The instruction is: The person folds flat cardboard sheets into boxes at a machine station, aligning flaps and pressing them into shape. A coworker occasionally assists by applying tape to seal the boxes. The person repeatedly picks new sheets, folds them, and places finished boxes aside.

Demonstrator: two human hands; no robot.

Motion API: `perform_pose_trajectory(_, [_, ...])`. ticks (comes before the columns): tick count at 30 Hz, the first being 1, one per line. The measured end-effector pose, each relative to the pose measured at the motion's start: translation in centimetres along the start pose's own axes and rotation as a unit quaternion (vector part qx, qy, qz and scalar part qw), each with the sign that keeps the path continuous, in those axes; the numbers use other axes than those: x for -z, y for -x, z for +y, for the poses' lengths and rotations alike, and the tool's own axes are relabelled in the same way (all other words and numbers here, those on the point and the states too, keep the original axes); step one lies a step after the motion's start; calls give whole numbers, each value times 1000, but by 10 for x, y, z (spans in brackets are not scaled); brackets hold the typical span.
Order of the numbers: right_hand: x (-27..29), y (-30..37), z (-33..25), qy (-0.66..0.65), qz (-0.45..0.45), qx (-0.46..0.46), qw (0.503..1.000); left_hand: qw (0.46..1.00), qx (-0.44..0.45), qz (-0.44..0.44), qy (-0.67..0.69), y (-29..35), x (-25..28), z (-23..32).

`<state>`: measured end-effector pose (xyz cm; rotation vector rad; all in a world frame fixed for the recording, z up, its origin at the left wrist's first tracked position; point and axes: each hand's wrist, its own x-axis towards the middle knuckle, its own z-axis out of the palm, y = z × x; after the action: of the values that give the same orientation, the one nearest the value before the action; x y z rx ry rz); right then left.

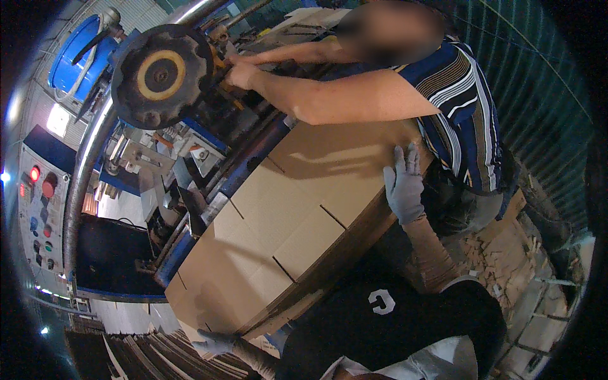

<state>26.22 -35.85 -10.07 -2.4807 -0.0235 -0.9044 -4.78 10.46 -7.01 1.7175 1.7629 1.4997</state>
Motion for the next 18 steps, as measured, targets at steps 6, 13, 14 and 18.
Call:
perform_pose_trajectory(6, [0,0,-1,2,-9,-3,1000,999,-15,8,-47,-5,-3,-6])
perform_pose_trajectory(13, [-1,1,-1,13,16,10,1000,998,22,-13,51,-7,-4,-10])
perform_pose_trajectory(14, [-1,1,-1,13,15,10,1000,1000,6,-6,5,-8,-4,-11])
perform_pose_trajectory(18, [-2,1,-1,11,19,17,1000,1000,-1,-5,-22,-8,-4,-10])
